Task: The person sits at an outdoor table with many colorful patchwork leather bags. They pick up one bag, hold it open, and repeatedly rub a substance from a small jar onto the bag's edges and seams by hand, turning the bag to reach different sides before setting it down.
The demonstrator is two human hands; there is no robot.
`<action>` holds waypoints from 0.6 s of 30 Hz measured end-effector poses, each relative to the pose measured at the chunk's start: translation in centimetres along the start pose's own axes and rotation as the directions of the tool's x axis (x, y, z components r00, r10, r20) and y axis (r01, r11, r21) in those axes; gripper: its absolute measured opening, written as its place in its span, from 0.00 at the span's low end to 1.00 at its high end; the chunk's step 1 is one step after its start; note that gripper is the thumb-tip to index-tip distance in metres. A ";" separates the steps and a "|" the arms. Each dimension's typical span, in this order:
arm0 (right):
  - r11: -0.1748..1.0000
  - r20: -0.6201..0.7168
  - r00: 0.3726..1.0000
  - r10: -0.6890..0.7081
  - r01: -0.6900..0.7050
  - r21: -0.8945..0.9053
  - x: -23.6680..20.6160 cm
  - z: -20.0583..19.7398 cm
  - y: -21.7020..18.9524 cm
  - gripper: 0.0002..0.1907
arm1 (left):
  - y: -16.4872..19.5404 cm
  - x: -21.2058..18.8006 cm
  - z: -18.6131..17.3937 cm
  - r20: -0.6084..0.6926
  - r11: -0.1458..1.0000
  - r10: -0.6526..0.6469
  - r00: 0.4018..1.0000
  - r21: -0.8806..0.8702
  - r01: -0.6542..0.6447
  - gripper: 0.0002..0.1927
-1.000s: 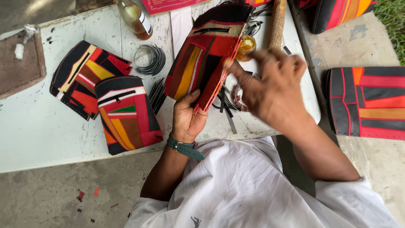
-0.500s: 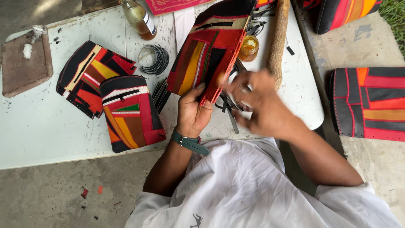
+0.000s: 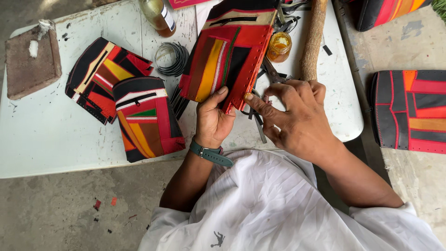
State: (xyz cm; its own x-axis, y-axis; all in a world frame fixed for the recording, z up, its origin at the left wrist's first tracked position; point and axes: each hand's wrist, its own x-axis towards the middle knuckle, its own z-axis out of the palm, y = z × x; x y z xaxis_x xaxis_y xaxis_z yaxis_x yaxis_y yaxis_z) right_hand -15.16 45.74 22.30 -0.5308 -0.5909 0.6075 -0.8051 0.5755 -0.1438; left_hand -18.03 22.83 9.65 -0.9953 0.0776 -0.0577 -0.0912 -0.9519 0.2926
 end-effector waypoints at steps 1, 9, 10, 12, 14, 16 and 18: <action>1.000 -0.006 1.000 -0.013 0.013 -0.027 0.0 0.0 -0.1 0.34 | 0.0 -0.1 0.2 -0.023 1.000 0.022 0.999 0.023 -0.021 0.13; 0.911 0.060 0.994 -0.089 0.057 0.410 -0.7 0.6 0.6 0.29 | 0.4 0.0 0.0 0.027 0.996 0.082 0.996 0.031 -0.083 0.12; 0.910 0.052 0.998 -0.043 0.018 0.414 -0.8 0.8 0.7 0.30 | 0.4 0.0 -0.2 0.004 0.997 0.079 0.997 0.022 -0.079 0.14; 0.902 0.045 0.998 0.053 -0.067 0.426 -0.9 1.0 0.8 0.34 | 0.4 0.1 -0.4 0.004 0.998 0.063 0.998 -0.012 -0.063 0.14; 0.893 0.115 0.991 -0.061 0.002 0.451 -0.7 1.2 0.6 0.37 | 0.3 0.1 -0.5 0.063 0.997 0.040 0.997 -0.062 -0.036 0.12; 0.920 0.097 0.989 -0.115 0.069 0.386 -0.3 1.2 0.5 0.37 | 0.2 -0.1 -0.5 0.044 0.997 -0.004 0.999 -0.077 0.008 0.13; 0.969 0.001 0.994 -0.109 0.106 0.223 0.1 0.7 0.6 0.36 | 0.1 -0.2 -0.5 0.044 0.994 -0.050 0.998 -0.098 0.054 0.14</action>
State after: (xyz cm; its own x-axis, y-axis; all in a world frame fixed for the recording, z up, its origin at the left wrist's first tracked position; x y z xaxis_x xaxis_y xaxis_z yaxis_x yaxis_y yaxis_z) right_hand -15.87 45.58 21.71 -0.4402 -0.6506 0.6189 -0.8955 0.3689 -0.2492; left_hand -17.79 22.53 9.26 -0.9900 0.1379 -0.0302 -0.1411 -0.9708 0.1940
